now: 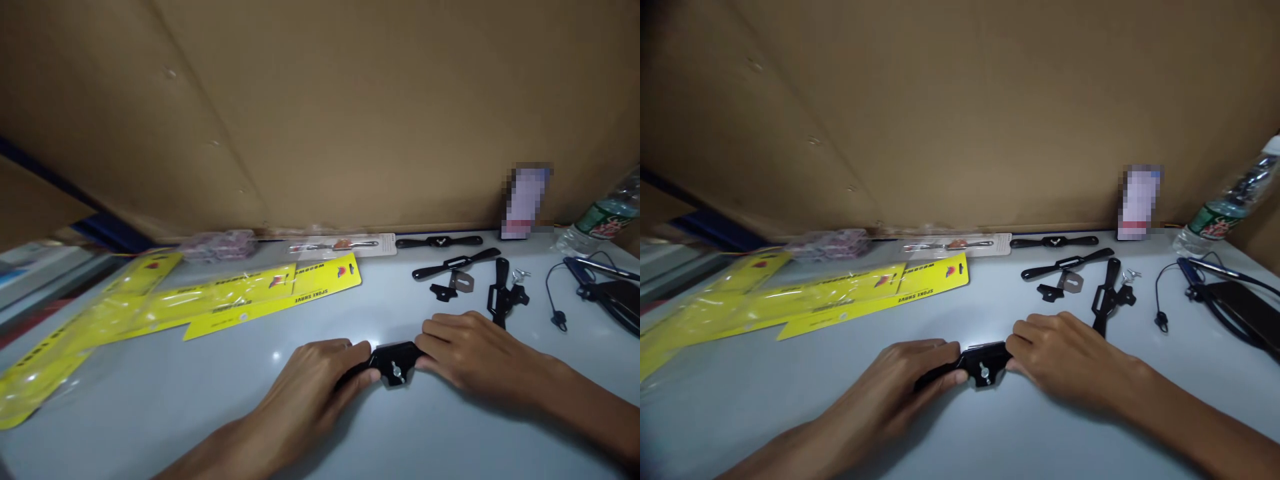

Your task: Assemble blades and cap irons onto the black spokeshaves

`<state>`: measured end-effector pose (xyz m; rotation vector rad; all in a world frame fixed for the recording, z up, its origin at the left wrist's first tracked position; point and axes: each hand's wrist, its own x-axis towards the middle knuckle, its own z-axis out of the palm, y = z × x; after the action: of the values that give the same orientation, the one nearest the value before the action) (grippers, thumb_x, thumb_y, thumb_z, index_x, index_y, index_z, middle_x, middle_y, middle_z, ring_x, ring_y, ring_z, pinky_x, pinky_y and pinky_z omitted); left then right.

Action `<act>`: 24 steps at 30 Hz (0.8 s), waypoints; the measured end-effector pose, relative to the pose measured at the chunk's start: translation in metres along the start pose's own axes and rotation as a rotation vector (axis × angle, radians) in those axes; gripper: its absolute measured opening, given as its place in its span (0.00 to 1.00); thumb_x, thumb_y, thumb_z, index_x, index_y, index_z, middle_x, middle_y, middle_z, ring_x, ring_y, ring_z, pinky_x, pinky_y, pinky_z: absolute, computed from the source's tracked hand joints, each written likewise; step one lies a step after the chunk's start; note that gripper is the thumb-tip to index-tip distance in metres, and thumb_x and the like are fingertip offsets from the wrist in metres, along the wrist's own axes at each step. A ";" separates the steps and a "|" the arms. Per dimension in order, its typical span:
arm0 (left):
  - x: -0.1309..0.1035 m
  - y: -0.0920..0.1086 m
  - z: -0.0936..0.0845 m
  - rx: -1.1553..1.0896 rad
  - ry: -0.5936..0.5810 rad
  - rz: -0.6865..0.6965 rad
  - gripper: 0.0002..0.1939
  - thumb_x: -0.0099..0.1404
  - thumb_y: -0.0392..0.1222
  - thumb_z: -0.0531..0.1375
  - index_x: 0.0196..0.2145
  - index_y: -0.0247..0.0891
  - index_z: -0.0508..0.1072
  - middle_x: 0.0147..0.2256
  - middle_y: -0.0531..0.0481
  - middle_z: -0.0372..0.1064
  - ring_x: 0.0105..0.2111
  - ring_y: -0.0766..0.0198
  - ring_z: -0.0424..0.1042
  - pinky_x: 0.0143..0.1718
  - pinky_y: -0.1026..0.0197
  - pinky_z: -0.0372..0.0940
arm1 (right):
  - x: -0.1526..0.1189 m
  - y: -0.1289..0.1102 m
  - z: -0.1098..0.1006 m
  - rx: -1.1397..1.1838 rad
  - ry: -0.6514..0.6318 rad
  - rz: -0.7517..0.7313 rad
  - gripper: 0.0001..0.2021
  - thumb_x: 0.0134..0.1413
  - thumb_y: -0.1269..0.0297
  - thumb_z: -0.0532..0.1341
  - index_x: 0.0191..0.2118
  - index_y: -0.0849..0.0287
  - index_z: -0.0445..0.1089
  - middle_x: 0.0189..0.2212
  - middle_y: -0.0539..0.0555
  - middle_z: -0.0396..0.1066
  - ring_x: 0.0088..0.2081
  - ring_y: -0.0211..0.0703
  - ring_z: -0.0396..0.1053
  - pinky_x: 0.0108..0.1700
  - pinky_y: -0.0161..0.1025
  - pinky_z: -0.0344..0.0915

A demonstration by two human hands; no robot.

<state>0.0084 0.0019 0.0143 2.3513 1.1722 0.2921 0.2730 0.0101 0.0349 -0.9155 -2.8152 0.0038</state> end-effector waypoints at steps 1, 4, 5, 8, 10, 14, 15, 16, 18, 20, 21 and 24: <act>0.000 0.000 -0.001 -0.004 -0.007 0.000 0.21 0.78 0.50 0.49 0.28 0.39 0.63 0.26 0.51 0.68 0.25 0.62 0.65 0.28 0.60 0.48 | 0.000 0.000 0.001 -0.015 0.008 -0.010 0.07 0.69 0.65 0.64 0.37 0.59 0.70 0.32 0.49 0.72 0.34 0.41 0.69 0.30 0.40 0.55; 0.000 0.001 -0.001 -0.009 -0.020 -0.010 0.21 0.78 0.50 0.49 0.28 0.39 0.63 0.27 0.51 0.68 0.25 0.62 0.64 0.29 0.60 0.49 | -0.001 0.001 0.002 -0.051 0.016 -0.034 0.07 0.69 0.64 0.63 0.37 0.59 0.70 0.33 0.49 0.72 0.34 0.42 0.68 0.28 0.41 0.52; 0.000 0.001 -0.001 -0.010 -0.023 -0.014 0.21 0.78 0.51 0.49 0.28 0.39 0.63 0.27 0.51 0.68 0.25 0.61 0.64 0.29 0.60 0.49 | -0.001 0.001 0.002 -0.056 0.018 -0.039 0.07 0.69 0.64 0.63 0.37 0.59 0.69 0.32 0.49 0.72 0.33 0.42 0.68 0.28 0.41 0.51; 0.000 0.001 0.000 -0.011 -0.027 -0.027 0.21 0.78 0.51 0.49 0.28 0.39 0.63 0.27 0.50 0.68 0.26 0.61 0.65 0.29 0.60 0.48 | -0.001 0.001 0.002 -0.044 0.024 -0.043 0.07 0.69 0.65 0.64 0.36 0.58 0.69 0.32 0.49 0.71 0.32 0.42 0.67 0.28 0.41 0.50; 0.000 0.001 0.000 -0.014 -0.031 -0.038 0.21 0.78 0.51 0.49 0.29 0.39 0.63 0.27 0.50 0.68 0.26 0.61 0.64 0.29 0.60 0.48 | -0.001 0.001 0.001 -0.020 0.021 -0.039 0.08 0.70 0.65 0.63 0.36 0.58 0.68 0.32 0.49 0.71 0.33 0.42 0.66 0.28 0.41 0.50; 0.000 0.003 -0.001 -0.022 -0.042 -0.049 0.20 0.78 0.51 0.49 0.29 0.39 0.64 0.28 0.50 0.68 0.26 0.61 0.64 0.29 0.59 0.48 | 0.000 0.000 -0.001 0.043 -0.010 -0.018 0.09 0.71 0.65 0.61 0.36 0.58 0.69 0.31 0.48 0.71 0.33 0.41 0.65 0.30 0.41 0.53; 0.000 0.003 -0.001 -0.024 -0.044 -0.049 0.20 0.78 0.51 0.49 0.29 0.39 0.64 0.28 0.50 0.68 0.26 0.61 0.64 0.29 0.59 0.48 | 0.001 0.000 -0.002 0.058 -0.020 -0.008 0.09 0.71 0.65 0.61 0.36 0.58 0.69 0.31 0.48 0.71 0.33 0.41 0.65 0.31 0.41 0.54; 0.000 0.003 -0.001 -0.026 -0.046 -0.052 0.21 0.78 0.52 0.49 0.29 0.39 0.64 0.28 0.50 0.68 0.26 0.61 0.64 0.29 0.59 0.48 | 0.001 0.000 -0.002 0.069 -0.027 0.002 0.09 0.71 0.65 0.61 0.36 0.58 0.69 0.32 0.48 0.71 0.33 0.41 0.65 0.31 0.41 0.55; 0.001 0.004 -0.001 -0.031 -0.049 -0.058 0.20 0.77 0.52 0.48 0.30 0.39 0.65 0.28 0.50 0.68 0.26 0.60 0.63 0.30 0.59 0.48 | 0.002 0.000 -0.002 0.084 -0.031 0.008 0.08 0.71 0.65 0.61 0.36 0.58 0.69 0.32 0.48 0.71 0.33 0.41 0.65 0.32 0.41 0.56; 0.002 0.005 -0.001 -0.031 -0.059 -0.071 0.20 0.76 0.52 0.48 0.31 0.39 0.65 0.28 0.50 0.68 0.26 0.60 0.63 0.30 0.59 0.47 | 0.002 0.000 -0.001 0.091 -0.028 0.004 0.08 0.71 0.65 0.62 0.36 0.58 0.69 0.32 0.49 0.71 0.33 0.42 0.66 0.32 0.41 0.55; 0.002 0.005 -0.002 -0.028 -0.067 -0.083 0.20 0.76 0.52 0.48 0.31 0.39 0.65 0.28 0.49 0.68 0.26 0.60 0.63 0.30 0.59 0.47 | 0.002 0.000 0.000 0.095 -0.026 0.002 0.08 0.71 0.65 0.62 0.37 0.58 0.69 0.33 0.49 0.71 0.33 0.42 0.66 0.32 0.41 0.55; 0.002 0.010 -0.005 -0.015 -0.093 -0.118 0.20 0.75 0.53 0.46 0.31 0.39 0.65 0.29 0.48 0.68 0.27 0.59 0.63 0.31 0.58 0.48 | 0.002 0.001 0.002 0.104 -0.015 0.005 0.09 0.71 0.64 0.61 0.35 0.58 0.69 0.32 0.49 0.71 0.33 0.42 0.66 0.31 0.41 0.53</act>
<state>0.0144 0.0007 0.0236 2.2469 1.2532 0.1484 0.2716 0.0118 0.0335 -0.9029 -2.7961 0.1565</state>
